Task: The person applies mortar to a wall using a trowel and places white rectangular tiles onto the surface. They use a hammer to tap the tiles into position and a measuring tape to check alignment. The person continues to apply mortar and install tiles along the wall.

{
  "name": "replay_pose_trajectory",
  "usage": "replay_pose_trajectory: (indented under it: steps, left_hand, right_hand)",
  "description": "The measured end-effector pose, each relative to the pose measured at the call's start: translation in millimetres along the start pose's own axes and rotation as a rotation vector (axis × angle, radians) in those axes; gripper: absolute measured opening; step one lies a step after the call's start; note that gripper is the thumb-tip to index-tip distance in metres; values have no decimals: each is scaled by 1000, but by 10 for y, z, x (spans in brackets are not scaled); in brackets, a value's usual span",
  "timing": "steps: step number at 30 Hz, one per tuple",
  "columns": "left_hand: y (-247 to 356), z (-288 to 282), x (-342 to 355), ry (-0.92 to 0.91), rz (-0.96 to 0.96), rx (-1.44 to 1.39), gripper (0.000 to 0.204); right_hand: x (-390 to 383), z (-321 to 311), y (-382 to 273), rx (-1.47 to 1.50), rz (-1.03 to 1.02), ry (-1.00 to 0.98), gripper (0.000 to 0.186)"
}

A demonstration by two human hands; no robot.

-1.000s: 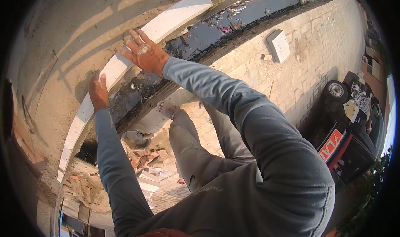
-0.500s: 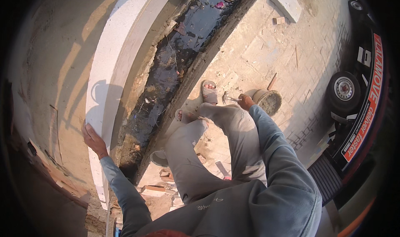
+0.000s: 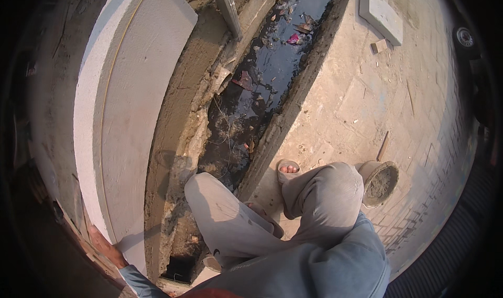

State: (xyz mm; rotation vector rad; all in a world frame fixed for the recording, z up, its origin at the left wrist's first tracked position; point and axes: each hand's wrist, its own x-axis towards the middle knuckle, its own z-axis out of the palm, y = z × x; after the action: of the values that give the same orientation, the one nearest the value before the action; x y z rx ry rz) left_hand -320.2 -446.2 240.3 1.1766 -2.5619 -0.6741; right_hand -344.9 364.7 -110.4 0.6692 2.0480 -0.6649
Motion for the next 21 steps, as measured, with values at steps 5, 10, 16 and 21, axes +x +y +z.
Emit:
replay_pose_trajectory:
  steps: [5, 10, 16, 21]
  left_hand:
    - [119, 108, -35, 16, 77, -38, 53]
    - [376, 122, -4, -3, 130, -66, 51]
    - [453, 36, -73, -11, 175, -106, 50]
    - [443, 132, 18, -8, 247, -126, 49]
  right_hand:
    - [128, 146, 13, 55, -51, 31, 28]
    - [233, 222, -175, 124, -108, 54, 27]
    - [351, 233, -448, 215, -211, 83, 27]
    - [471, 285, -586, 362, -311, 119, 26]
